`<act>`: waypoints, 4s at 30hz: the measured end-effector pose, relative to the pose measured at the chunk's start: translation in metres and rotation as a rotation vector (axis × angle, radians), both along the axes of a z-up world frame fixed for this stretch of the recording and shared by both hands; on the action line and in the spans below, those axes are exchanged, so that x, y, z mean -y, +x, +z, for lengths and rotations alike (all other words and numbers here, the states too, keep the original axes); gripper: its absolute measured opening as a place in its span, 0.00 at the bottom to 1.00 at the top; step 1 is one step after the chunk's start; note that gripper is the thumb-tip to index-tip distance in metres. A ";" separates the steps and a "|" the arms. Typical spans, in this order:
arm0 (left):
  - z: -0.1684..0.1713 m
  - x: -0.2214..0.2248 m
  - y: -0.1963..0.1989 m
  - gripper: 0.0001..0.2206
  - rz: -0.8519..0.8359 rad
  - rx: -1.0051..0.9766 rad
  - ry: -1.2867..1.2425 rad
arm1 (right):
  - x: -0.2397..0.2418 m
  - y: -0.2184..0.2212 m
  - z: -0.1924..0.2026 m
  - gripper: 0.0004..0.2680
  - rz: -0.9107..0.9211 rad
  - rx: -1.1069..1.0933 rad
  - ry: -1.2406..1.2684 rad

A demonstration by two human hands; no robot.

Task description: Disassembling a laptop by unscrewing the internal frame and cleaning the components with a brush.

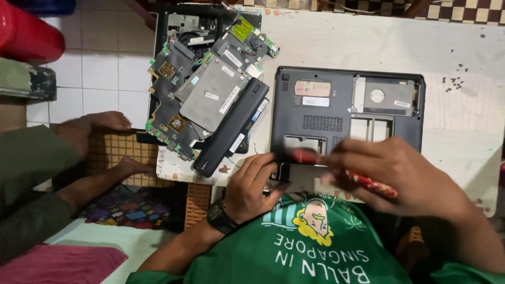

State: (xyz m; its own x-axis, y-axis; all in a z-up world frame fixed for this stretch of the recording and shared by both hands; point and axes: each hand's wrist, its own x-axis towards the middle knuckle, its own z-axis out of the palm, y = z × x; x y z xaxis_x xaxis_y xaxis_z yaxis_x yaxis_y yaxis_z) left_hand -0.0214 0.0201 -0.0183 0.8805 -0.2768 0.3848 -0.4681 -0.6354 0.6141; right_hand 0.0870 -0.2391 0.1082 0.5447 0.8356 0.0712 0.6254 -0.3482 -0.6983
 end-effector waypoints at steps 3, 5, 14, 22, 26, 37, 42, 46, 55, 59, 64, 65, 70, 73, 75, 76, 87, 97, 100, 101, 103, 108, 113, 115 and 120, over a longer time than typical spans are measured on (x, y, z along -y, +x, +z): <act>0.001 -0.001 0.000 0.18 0.003 0.013 0.011 | -0.003 0.001 0.001 0.11 0.012 -0.103 0.079; 0.001 -0.001 0.000 0.18 -0.003 0.008 0.010 | -0.002 0.003 -0.008 0.11 -0.076 -0.074 0.086; 0.000 -0.002 0.001 0.17 -0.024 0.040 -0.014 | 0.008 0.006 -0.003 0.07 -0.230 -0.090 0.024; 0.001 -0.001 0.003 0.18 -0.016 0.062 0.016 | 0.014 0.020 -0.005 0.08 -0.245 -0.224 -0.073; -0.002 0.000 0.004 0.17 -0.014 0.068 0.019 | 0.025 0.016 0.016 0.07 -0.357 -0.206 -0.095; -0.008 0.000 0.002 0.17 0.002 0.081 0.028 | 0.029 0.006 -0.007 0.08 -0.435 0.261 -0.034; -0.003 0.000 0.003 0.17 0.005 0.076 0.015 | 0.035 -0.010 -0.004 0.08 -0.298 -0.017 -0.067; 0.000 0.001 0.003 0.16 0.014 0.076 0.040 | 0.038 -0.012 -0.018 0.10 -0.457 0.203 -0.215; 0.002 0.001 0.004 0.16 0.018 0.093 0.029 | 0.037 -0.015 -0.024 0.08 -0.514 0.161 -0.275; -0.003 0.000 0.002 0.17 0.011 0.085 0.028 | 0.025 -0.012 -0.006 0.06 -0.332 -0.272 0.093; 0.002 0.000 0.004 0.16 0.001 0.078 0.000 | 0.028 -0.007 -0.024 0.13 -0.436 0.022 -0.177; 0.002 0.000 0.005 0.16 0.003 0.079 0.002 | 0.023 -0.006 -0.015 0.13 -0.434 0.022 -0.175; 0.001 0.000 0.005 0.17 -0.009 0.078 0.000 | 0.020 -0.001 -0.019 0.05 -0.389 -0.049 0.180; -0.002 -0.001 0.003 0.17 -0.008 0.076 0.007 | 0.007 0.009 -0.015 0.08 -0.206 -0.047 0.054; -0.001 -0.001 0.004 0.17 -0.005 0.077 0.009 | 0.012 0.007 -0.012 0.07 -0.210 -0.169 0.088; -0.001 -0.002 0.003 0.17 -0.005 0.076 0.009 | 0.014 0.006 -0.010 0.07 -0.216 -0.294 0.119; 0.004 -0.003 0.003 0.15 0.005 0.089 0.013 | 0.013 0.017 -0.022 0.11 -0.056 -0.014 -0.049; 0.007 0.000 0.004 0.15 0.036 0.089 0.007 | 0.001 0.014 -0.016 0.10 -0.226 0.055 0.061; 0.001 -0.001 0.003 0.14 0.035 0.097 0.034 | -0.004 0.015 -0.024 0.09 -0.031 -0.169 0.113; -0.001 -0.001 0.003 0.14 0.032 0.096 0.032 | -0.006 0.015 -0.015 0.09 -0.033 -0.170 0.111; -0.005 -0.001 0.002 0.14 0.031 0.099 0.029 | -0.009 0.014 0.000 0.06 -0.189 -0.434 0.208; -0.002 -0.001 0.004 0.15 -0.002 0.093 0.013 | -0.010 0.015 -0.008 0.08 -0.194 -0.109 0.167; -0.010 -0.001 0.004 0.17 -0.030 0.121 0.031 | 0.020 0.014 -0.022 0.04 -0.181 -0.315 0.297; -0.007 -0.002 0.005 0.16 -0.036 0.113 0.034 | 0.018 0.015 -0.012 0.04 -0.273 -0.088 0.274; -0.008 -0.001 0.004 0.18 -0.031 0.097 0.029 | 0.027 0.029 -0.025 0.06 -0.368 -0.104 0.165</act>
State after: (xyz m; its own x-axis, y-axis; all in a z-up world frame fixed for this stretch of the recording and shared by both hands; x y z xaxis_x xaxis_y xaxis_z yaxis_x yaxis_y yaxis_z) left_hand -0.0178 0.0208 -0.0258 0.8303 -0.3156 0.4593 -0.5443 -0.6361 0.5469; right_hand 0.1164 -0.2663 0.0832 0.8163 0.5657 0.1167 0.4031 -0.4133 -0.8165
